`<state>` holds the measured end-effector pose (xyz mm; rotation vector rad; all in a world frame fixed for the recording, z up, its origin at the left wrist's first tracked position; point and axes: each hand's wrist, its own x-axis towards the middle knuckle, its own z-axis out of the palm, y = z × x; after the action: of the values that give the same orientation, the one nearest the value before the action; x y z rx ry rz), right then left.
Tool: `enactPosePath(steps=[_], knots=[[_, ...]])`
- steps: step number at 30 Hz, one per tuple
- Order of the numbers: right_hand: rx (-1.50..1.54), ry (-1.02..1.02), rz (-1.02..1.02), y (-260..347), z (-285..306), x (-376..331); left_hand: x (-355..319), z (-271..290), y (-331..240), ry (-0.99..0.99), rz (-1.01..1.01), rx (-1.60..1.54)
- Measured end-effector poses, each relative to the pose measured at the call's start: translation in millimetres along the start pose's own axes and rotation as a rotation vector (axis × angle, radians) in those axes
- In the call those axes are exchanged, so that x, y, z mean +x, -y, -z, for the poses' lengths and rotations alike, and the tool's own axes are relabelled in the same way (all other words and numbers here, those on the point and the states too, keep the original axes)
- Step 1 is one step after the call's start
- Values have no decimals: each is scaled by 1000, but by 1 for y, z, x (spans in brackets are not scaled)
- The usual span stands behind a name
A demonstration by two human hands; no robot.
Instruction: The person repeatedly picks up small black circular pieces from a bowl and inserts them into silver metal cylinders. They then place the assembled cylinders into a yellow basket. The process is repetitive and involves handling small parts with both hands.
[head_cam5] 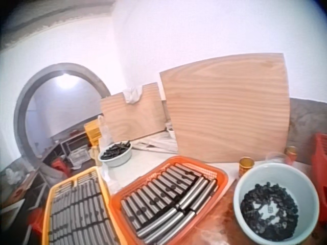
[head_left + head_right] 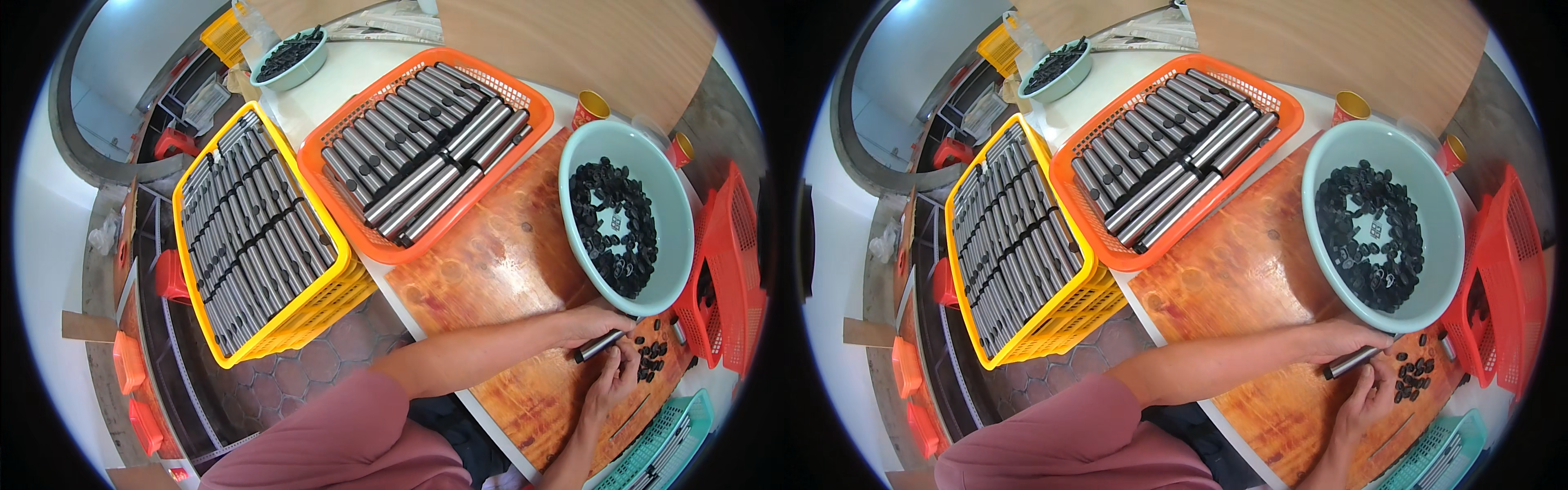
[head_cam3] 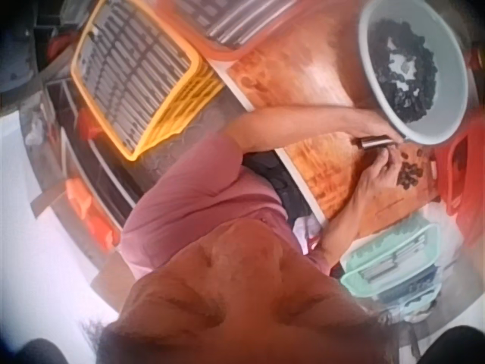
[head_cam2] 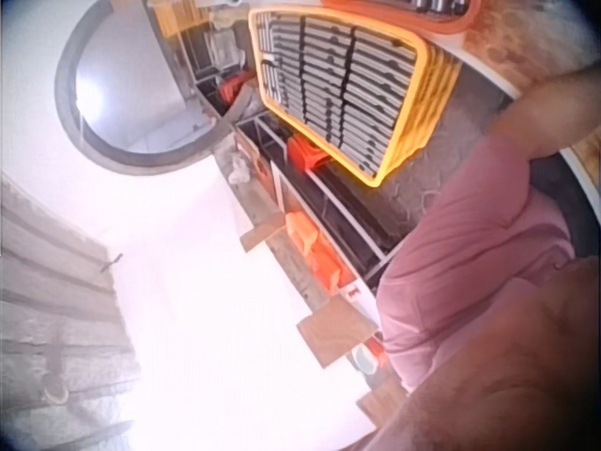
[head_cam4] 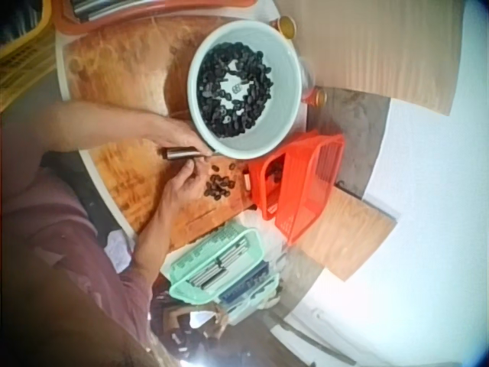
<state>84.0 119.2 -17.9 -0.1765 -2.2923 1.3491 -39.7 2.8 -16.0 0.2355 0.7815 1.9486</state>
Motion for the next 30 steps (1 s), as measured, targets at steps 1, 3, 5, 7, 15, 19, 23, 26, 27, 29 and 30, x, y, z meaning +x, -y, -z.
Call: enactPosePath(steps=[1,3,5,7,15,19,23,26,27,29,30], knots=[[0,-4,2,-1,0,-1,2,2,2,15,-39,15],[-50,4,5,-6,3,-1,1,2,1,-17,-24,-8],[-84,-6,-33,-18,9,-3,5,3,6,38,-27,-85],[-96,-5,-32,-16,8,-2,1,-2,0,36,-71,-61],[-131,-45,-32,-17,10,2,15,2,16,-32,-97,-51],[-138,-86,13,-12,2,3,20,-1,21,-97,-162,-17],[-92,-89,-3,-13,2,3,20,5,19,-35,-92,38],[-84,-102,-4,-14,1,3,7,-2,7,-40,-141,64],[-75,-104,1,-11,-1,4,10,-1,10,-59,-158,47],[-61,-99,-6,-10,-1,5,22,1,22,-94,-187,14],[-56,-94,-23,-12,0,3,19,-1,19,-95,-174,16]])
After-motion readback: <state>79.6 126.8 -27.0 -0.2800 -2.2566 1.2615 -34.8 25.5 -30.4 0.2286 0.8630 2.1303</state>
